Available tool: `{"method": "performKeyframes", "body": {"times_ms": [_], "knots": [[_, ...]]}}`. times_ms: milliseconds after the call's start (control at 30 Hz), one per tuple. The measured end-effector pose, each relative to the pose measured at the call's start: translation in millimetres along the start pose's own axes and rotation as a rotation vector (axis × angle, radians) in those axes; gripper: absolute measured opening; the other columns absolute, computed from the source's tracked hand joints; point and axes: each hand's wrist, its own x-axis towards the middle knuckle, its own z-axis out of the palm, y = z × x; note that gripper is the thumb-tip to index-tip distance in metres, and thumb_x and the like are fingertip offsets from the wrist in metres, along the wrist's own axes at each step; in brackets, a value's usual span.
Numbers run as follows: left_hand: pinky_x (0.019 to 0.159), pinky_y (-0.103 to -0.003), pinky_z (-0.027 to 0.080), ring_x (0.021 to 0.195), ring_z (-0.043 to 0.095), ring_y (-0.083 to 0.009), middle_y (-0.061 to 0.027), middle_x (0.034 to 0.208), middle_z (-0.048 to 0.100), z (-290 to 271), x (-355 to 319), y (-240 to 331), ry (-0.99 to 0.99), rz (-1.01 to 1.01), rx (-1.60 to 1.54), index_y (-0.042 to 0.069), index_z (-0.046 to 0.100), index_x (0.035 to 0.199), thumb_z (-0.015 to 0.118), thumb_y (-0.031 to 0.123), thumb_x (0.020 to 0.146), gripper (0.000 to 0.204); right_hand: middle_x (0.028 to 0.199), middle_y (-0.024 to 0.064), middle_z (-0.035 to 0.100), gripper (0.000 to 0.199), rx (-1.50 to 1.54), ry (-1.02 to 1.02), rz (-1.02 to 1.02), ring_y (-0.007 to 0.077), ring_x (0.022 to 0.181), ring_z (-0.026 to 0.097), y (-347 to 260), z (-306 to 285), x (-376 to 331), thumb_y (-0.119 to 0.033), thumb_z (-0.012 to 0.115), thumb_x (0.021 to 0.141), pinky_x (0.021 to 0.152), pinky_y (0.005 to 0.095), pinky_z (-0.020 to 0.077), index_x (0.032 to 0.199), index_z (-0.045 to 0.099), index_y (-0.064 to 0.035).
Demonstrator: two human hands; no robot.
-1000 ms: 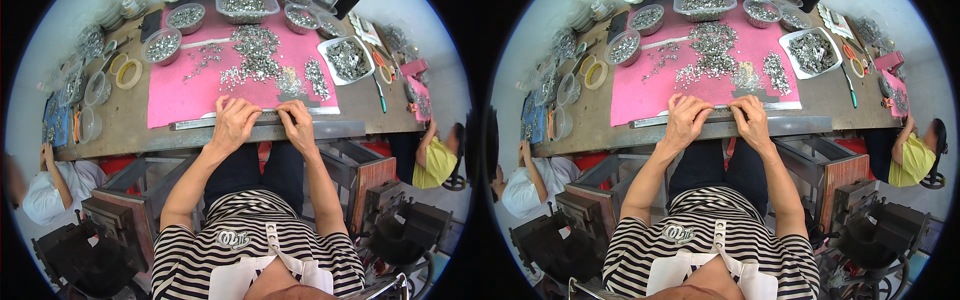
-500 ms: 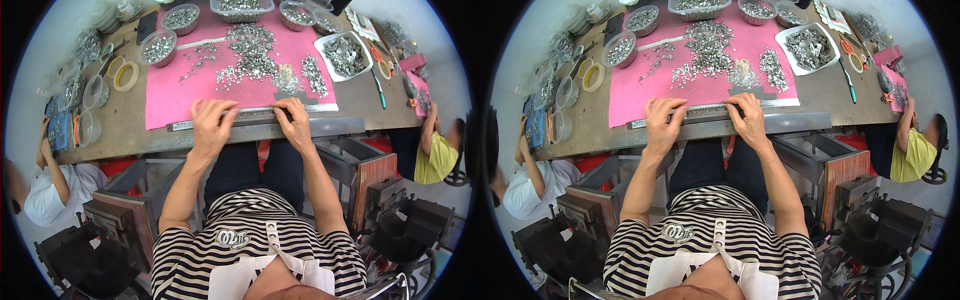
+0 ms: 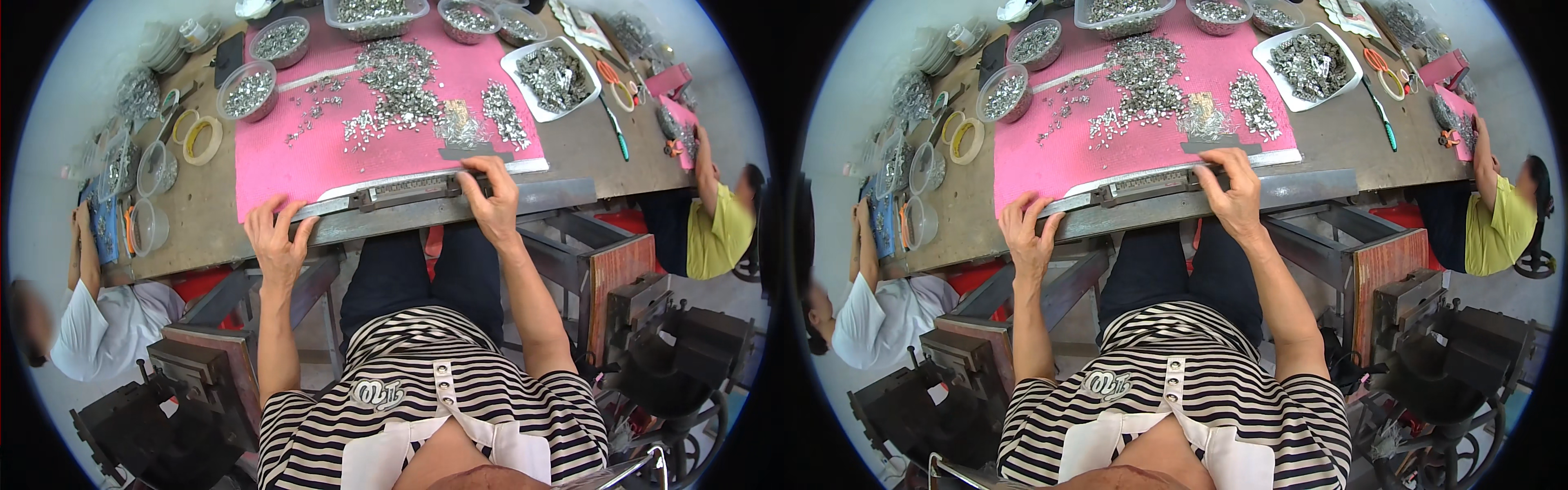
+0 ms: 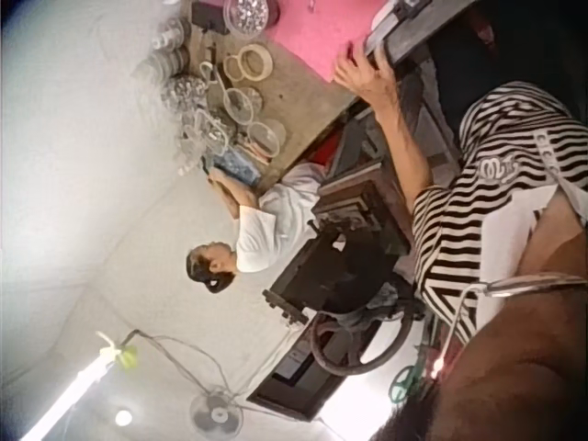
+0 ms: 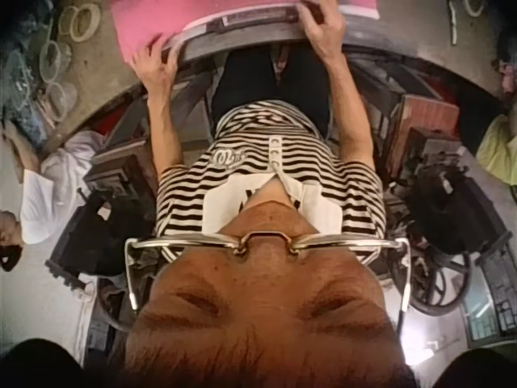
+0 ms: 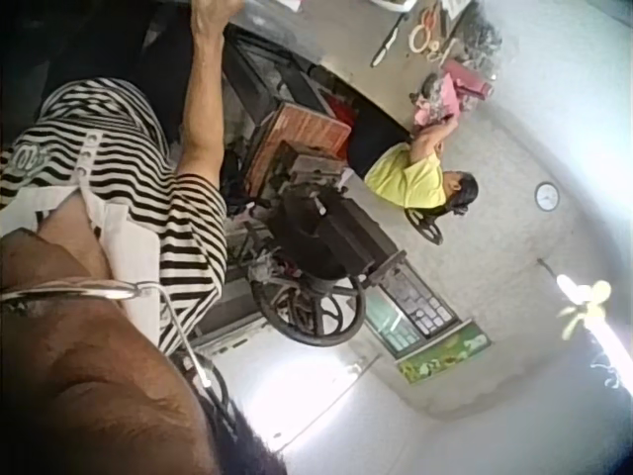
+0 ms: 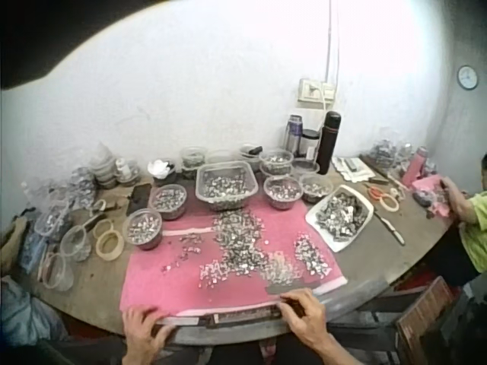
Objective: The person sits at a workbench and repeatedly picks up small silver metal pieces, places them into a metal press tool, and presses down to shape or join them. They then place the finished pieces onto a pink mat. Two other workers are visible in the background performing similar tasks.
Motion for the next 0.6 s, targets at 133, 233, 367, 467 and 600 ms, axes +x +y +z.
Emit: {"method": "performKeyframes", "body": {"times_ms": [133, 233, 367, 467, 600], "knots": [[0.086, -0.042, 0.052, 0.095, 0.064, -0.0312, -0.0149, 0.107, 0.066, -39.1, 21.9, 27.3, -0.15, -0.099, -0.226, 0.005, 0.064, 0.131, 0.083, 0.003, 0.081, 0.053, 0.092, 0.011, 0.066, 0.014, -0.025, 0.12, 0.085, 0.0231, 0.082, 0.065, 13.2, -8.8, -9.1, -0.002, 0.07, 0.092, 0.072, 0.0339, 0.0515, 0.105, 0.071, -0.002], [0.08, -0.041, 0.055, 0.089, 0.066, -0.0294, -0.0142, 0.099, 0.066, -73.1, 41.1, 67.3, -0.25, -0.161, -0.327, 0.003, 0.056, 0.141, 0.079, -0.003, 0.084, 0.062, 0.089, 0.0142, 0.065, 0.015, -0.087, 0.105, -0.031, 0.0347, 0.086, 0.063, 15.3, -1.7, -6.0, -0.004, 0.071, 0.086, 0.081, 0.0425, 0.0497, 0.101, 0.069, -0.0021], [0.073, -0.038, 0.053, 0.083, 0.064, -0.0277, -0.0125, 0.097, 0.062, -45.9, 78.8, 104.7, -0.309, 0.07, -0.411, 0.006, 0.063, 0.133, 0.083, 0.002, 0.081, 0.056, 0.085, 0.0103, 0.061, 0.011, -0.086, 0.136, -0.062, 0.0311, 0.08, 0.061, 12.0, -1.8, -4.3, -0.004, 0.07, 0.089, 0.079, 0.041, 0.047, 0.1, 0.066, -0.0026], [0.073, -0.039, 0.049, 0.082, 0.059, -0.0272, -0.0098, 0.093, 0.057, 10.6, 101.5, 129.9, -0.301, 0.238, -0.411, 0.006, 0.069, 0.124, 0.084, 0.008, 0.08, 0.046, 0.092, 0.0109, 0.062, 0.016, -0.165, 0.135, -0.05, 0.0296, 0.085, 0.061, 14.9, -5.2, -9.8, -0.005, 0.071, 0.088, 0.081, 0.0399, 0.046, 0.103, 0.067, -0.0011], [0.078, -0.04, 0.042, 0.085, 0.053, -0.0258, -0.0074, 0.09, 0.052, 60.2, 90.4, 127.7, -0.195, 0.339, -0.267, 0.008, 0.074, 0.117, 0.084, 0.016, 0.08, 0.04, 0.099, 0.0129, 0.061, 0.023, -0.438, 0.082, -0.18, 0.0299, 0.091, 0.06, 16.9, -20.7, -22.4, -0.007, 0.071, 0.088, 0.084, 0.0394, 0.0446, 0.109, 0.068, 0.0019]]}}
